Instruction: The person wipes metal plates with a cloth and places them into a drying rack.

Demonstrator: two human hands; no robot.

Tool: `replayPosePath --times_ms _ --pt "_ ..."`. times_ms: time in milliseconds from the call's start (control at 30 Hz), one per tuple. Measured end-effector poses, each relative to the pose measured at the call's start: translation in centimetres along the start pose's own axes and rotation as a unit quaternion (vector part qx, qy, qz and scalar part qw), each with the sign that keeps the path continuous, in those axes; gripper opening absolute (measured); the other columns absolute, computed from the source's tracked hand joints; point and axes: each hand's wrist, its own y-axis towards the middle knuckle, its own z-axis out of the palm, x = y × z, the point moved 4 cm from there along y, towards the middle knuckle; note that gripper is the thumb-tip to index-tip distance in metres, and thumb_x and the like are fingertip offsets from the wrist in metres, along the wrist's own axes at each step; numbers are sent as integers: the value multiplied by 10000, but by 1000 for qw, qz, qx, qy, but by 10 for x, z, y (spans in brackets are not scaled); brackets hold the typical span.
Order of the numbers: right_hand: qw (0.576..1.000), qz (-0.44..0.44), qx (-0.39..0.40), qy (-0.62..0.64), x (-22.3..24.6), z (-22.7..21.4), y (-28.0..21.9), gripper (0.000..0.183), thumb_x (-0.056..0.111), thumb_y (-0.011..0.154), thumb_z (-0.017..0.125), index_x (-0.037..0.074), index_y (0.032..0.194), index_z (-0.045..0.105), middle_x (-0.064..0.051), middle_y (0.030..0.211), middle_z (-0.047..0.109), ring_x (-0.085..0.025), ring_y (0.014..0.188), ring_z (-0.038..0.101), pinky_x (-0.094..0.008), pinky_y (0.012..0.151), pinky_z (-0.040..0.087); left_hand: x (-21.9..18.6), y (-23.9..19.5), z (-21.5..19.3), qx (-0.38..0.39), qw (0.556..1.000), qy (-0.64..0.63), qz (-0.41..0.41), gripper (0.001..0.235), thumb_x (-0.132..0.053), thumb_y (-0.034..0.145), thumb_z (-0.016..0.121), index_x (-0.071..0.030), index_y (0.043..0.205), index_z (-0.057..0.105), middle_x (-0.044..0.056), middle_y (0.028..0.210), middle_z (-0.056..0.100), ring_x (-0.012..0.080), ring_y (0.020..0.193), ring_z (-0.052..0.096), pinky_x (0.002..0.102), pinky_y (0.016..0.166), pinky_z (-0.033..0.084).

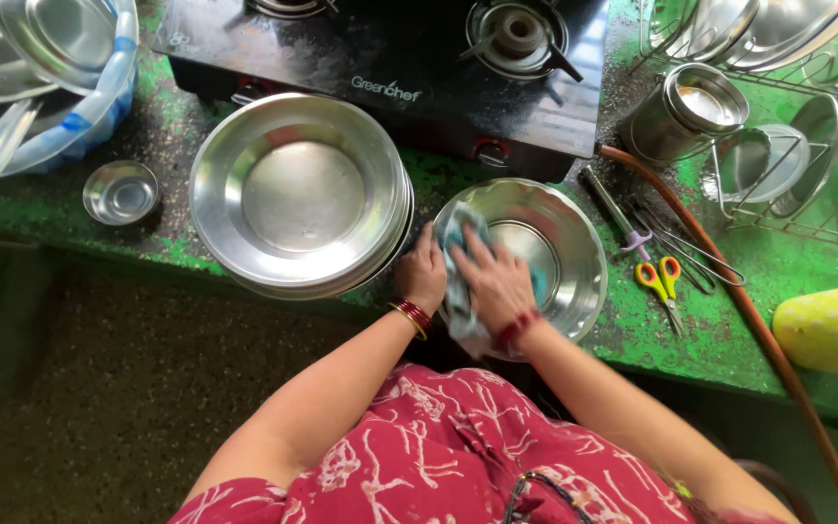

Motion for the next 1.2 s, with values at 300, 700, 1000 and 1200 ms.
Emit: replayPosePath --times_ms 300,700,1000,1200 --pt "956 167 85 -225 -108 -11 6 586 144 880 556 225 1458 508 -99 1560 388 -340 1277 492 -547 914 439 -3 -2 -2 13 999 -3 -35 386 -311 1019 491 -189 1358 630 208 804 727 421 724 696 536 648 539" --pt "993 -6 -57 -100 -14 7 26 596 108 845 608 236 1426 563 -47 1584 446 -301 1213 547 -490 903 479 0 2 0 7 1000 3 23 399 -280 1024 485 -151 1379 615 222 806 709 426 710 691 538 639 540" --pt "939 192 139 -247 -81 -10 -29 516 183 924 487 183 1440 509 -108 1547 411 -338 1250 514 -549 912 446 -1 -2 1 14 999 -2 -32 392 -282 1008 501 -156 1358 626 219 772 714 424 686 687 540 627 533" --pt "981 42 178 -60 1 3 -42 647 86 812 564 214 1445 525 -69 1537 445 -296 1200 549 -470 894 481 1 -4 4 -16 999 13 41 385 -261 1026 491 -141 1374 602 213 894 734 414 727 696 531 637 540"
